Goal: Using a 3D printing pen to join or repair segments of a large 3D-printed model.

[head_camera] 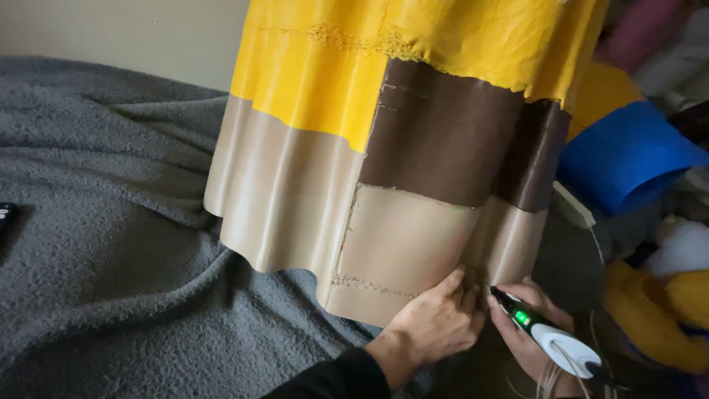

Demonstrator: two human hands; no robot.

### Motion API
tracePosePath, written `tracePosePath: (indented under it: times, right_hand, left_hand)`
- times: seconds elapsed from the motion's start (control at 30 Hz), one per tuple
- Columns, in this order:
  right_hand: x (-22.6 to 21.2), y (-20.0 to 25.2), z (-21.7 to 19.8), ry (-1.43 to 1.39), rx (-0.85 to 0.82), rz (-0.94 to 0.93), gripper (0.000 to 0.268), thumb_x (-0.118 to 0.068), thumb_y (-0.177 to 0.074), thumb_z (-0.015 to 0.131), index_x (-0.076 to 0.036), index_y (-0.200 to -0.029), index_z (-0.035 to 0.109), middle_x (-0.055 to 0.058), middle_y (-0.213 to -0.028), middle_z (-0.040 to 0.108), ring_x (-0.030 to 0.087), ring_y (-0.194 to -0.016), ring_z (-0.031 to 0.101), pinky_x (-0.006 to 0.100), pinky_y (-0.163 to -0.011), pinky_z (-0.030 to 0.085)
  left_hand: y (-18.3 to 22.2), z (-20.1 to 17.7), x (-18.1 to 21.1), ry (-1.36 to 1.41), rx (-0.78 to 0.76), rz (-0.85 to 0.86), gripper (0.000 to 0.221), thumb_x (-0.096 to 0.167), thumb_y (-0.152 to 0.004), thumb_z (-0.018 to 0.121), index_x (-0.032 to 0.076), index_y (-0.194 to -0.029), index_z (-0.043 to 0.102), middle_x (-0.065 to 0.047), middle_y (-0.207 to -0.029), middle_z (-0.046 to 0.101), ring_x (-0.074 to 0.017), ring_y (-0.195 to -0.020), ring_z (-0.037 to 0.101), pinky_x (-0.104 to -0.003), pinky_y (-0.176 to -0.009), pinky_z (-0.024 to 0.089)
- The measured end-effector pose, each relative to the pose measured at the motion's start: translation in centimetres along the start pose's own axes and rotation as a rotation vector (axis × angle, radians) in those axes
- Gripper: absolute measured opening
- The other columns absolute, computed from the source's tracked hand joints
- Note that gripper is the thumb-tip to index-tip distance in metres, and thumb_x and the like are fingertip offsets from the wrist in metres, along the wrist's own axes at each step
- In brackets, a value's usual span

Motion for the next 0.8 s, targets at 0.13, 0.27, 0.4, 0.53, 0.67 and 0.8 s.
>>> tracePosePath:
  times: [0.13,0.27,0.4,0.53,0.67,0.8]
  right_hand:
    - [0.1,-0.2,0.2,-0.005,-0.057,0.098,0.025,-0.011,-0.084,0.076,-0.01,-0.106,0.066,0.009,-0.088,0.069,0.022,-0.078,0.07,0.033,-0.074,0.056]
    - [-0.5,-1.0,0.7,0.077,-0.088,0.103,0.028,-0.013,-0.082,0.077,-0.012,-0.107,0.066,0.008,-0.093,0.07,0.024,-0.082,0.072,0.034,-0.074,0.057]
    - [-0.4,-1.4,1.1,0.2,-0.13,0.077,0.03,-0.016,-0.08,0.079,-0.013,-0.107,0.066,0.007,-0.096,0.071,0.024,-0.086,0.073,0.034,-0.075,0.058]
    - [0.7,-0.8,2.1,0.274,-0.162,0.045,0.03,-0.019,-0.08,0.08,-0.017,-0.107,0.066,0.006,-0.099,0.072,0.024,-0.089,0.074,0.035,-0.076,0.059]
    - [0.4,-1.2,2.0,0.323,-0.184,0.061,0.037,-0.02,-0.077,0.082,-0.018,-0.11,0.066,0.007,-0.102,0.072,0.026,-0.091,0.074,0.037,-0.075,0.059]
    - [0.6,-1.2,2.2,0.263,-0.214,0.044,0.04,-0.019,-0.077,0.079,-0.018,-0.114,0.066,0.007,-0.105,0.071,0.027,-0.093,0.074,0.038,-0.077,0.06]
  left_hand:
    - [0.1,-0.7,-0.4,-0.032,0.037,-0.03,0.047,0.035,-0.088,0.051,0.004,-0.118,0.072,-0.019,-0.126,0.071,-0.0313,-0.126,0.064,-0.046,-0.12,0.031]
    - [0.2,1.1,0.4,0.074,-0.032,0.007,0.042,0.032,-0.088,0.054,0.006,-0.113,0.075,-0.013,-0.113,0.076,-0.0271,-0.114,0.069,-0.049,-0.123,0.028]
    - [0.2,1.9,0.7,0.166,-0.163,0.039,0.036,0.031,-0.092,0.055,0.008,-0.105,0.078,-0.01,-0.099,0.078,-0.0252,-0.104,0.072,-0.051,-0.126,0.024]
    - [0.2,1.3,0.5,0.11,-0.158,0.051,0.03,0.031,-0.09,0.056,0.014,-0.094,0.08,-0.006,-0.094,0.078,-0.0248,-0.105,0.071,-0.052,-0.125,0.022]
    - [0.2,1.1,0.4,0.097,-0.175,0.061,0.029,0.031,-0.088,0.057,0.016,-0.094,0.081,-0.003,-0.092,0.078,-0.0232,-0.103,0.071,-0.052,-0.124,0.022]
    - [0.2,1.7,0.6,0.128,-0.211,0.071,0.027,0.029,-0.092,0.056,0.017,-0.096,0.08,-0.002,-0.089,0.078,-0.0218,-0.096,0.072,-0.052,-0.125,0.022]
Point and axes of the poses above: each hand's wrist, its own y-axis away from the middle knuckle, its own z-axis out of the palm, x = y × z, the point moved 9 cm from there along -y, towards the middle knuckle
